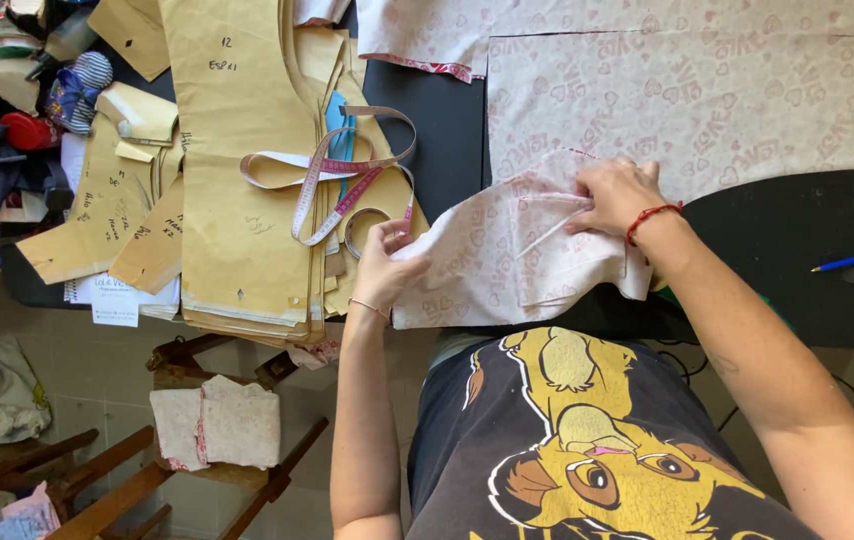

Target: Marking fabric using a paper pattern and cutting it with an electric rotary cutter

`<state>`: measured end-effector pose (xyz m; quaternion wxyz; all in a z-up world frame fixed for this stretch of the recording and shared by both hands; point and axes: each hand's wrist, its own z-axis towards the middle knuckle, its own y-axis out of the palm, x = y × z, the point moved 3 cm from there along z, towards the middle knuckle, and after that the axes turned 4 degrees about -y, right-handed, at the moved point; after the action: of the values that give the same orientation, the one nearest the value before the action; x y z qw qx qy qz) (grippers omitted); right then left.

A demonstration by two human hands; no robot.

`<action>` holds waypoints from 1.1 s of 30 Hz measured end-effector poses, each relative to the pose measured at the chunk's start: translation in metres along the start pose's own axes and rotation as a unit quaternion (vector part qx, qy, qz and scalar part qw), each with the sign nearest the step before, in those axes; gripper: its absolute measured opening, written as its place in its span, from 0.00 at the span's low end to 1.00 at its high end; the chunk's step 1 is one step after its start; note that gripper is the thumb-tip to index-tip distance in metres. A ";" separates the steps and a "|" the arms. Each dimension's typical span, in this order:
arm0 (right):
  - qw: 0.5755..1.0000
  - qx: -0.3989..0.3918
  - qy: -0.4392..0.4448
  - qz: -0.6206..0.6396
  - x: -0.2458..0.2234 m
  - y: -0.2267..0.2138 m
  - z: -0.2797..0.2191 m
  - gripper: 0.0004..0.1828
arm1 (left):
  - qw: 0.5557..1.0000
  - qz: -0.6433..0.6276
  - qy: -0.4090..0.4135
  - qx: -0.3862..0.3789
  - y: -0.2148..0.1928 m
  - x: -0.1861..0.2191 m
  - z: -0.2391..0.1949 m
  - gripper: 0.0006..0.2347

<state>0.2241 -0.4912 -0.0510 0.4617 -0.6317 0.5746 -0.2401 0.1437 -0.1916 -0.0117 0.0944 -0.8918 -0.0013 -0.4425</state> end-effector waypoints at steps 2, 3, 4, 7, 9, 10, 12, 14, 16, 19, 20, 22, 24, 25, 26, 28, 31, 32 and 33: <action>0.998 0.029 -0.024 0.043 0.001 -0.004 -0.007 0.18 | 0.999 0.034 -0.017 -0.022 -0.004 -0.008 0.003 0.30; 0.993 0.054 -0.048 0.089 0.001 -0.005 -0.013 0.12 | 0.996 0.068 -0.038 -0.045 -0.005 -0.015 0.002 0.32; 0.993 0.052 -0.049 0.089 0.001 -0.008 -0.017 0.12 | 0.996 0.068 -0.040 -0.044 -0.005 -0.009 -0.002 0.32; 0.974 0.154 -0.128 0.104 0.001 -0.022 -0.035 0.09 | 0.982 0.124 -0.089 -0.113 -0.001 -0.001 -0.007 0.20; 0.949 0.212 -0.114 0.205 0.008 -0.029 -0.047 0.10 | 0.991 0.043 -0.039 -0.119 0.000 -0.001 -0.001 0.13; 0.949 0.212 -0.113 0.206 0.010 -0.031 -0.051 0.10 | 0.991 0.044 -0.040 -0.119 0.002 0.000 -0.001 0.13; 0.947 0.218 -0.061 0.226 0.017 -0.035 -0.061 0.19 | 0.995 0.011 0.002 -0.103 0.005 0.006 0.000 0.11; 0.955 0.185 -0.030 0.228 0.018 -0.032 -0.062 0.15 | 0.995 0.018 0.002 -0.096 0.010 0.010 -0.005 0.10; 0.962 0.150 0.002 0.230 0.022 -0.028 -0.058 0.11 | 0.996 0.023 0.002 -0.089 0.015 0.009 -0.006 0.10; 0.978 0.076 0.072 0.179 0.023 -0.025 -0.047 0.10 | 0.997 -0.002 -0.006 -0.079 0.016 0.002 -0.006 0.10; 0.977 0.054 0.101 0.182 0.020 -0.027 -0.045 0.16 | 0.997 0.014 -0.010 -0.077 0.016 0.003 -0.007 0.09; 0.974 0.032 0.127 0.183 0.017 -0.026 -0.037 0.23 | 0.997 0.029 -0.012 -0.073 0.015 -0.005 -0.004 0.09; 0.983 0.025 0.153 0.095 0.015 -0.017 -0.026 0.23 | 0.997 0.037 -0.007 -0.068 0.011 -0.020 0.002 0.09; 0.984 0.025 0.152 0.095 0.016 -0.013 -0.023 0.23 | 0.997 0.037 -0.007 -0.067 0.011 -0.022 0.003 0.09; 0.985 0.012 0.144 0.091 0.016 -0.008 -0.020 0.20 | 0.997 0.040 -0.004 -0.062 0.010 -0.025 0.004 0.09; 0.987 -0.005 0.134 0.087 0.016 -0.006 -0.022 0.17 | 0.998 0.042 -0.005 -0.056 0.007 -0.031 0.006 0.09; 0.988 0.043 0.064 0.132 0.012 -0.030 -0.040 0.14 | 0.997 0.070 0.022 -0.037 0.000 -0.025 0.005 0.09; 0.978 0.042 0.053 0.198 0.011 -0.042 -0.051 0.14 | 0.997 0.050 0.056 -0.037 -0.004 -0.015 -0.001 0.08; 0.963 0.041 0.043 0.264 0.011 -0.055 -0.064 0.14 | 0.995 0.030 0.090 -0.038 -0.006 -0.004 -0.006 0.08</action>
<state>0.2012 -0.5263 0.0224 0.5092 -0.4276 0.7296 -0.1598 0.1363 -0.1869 -0.0104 0.0734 -0.8510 0.0507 -0.5175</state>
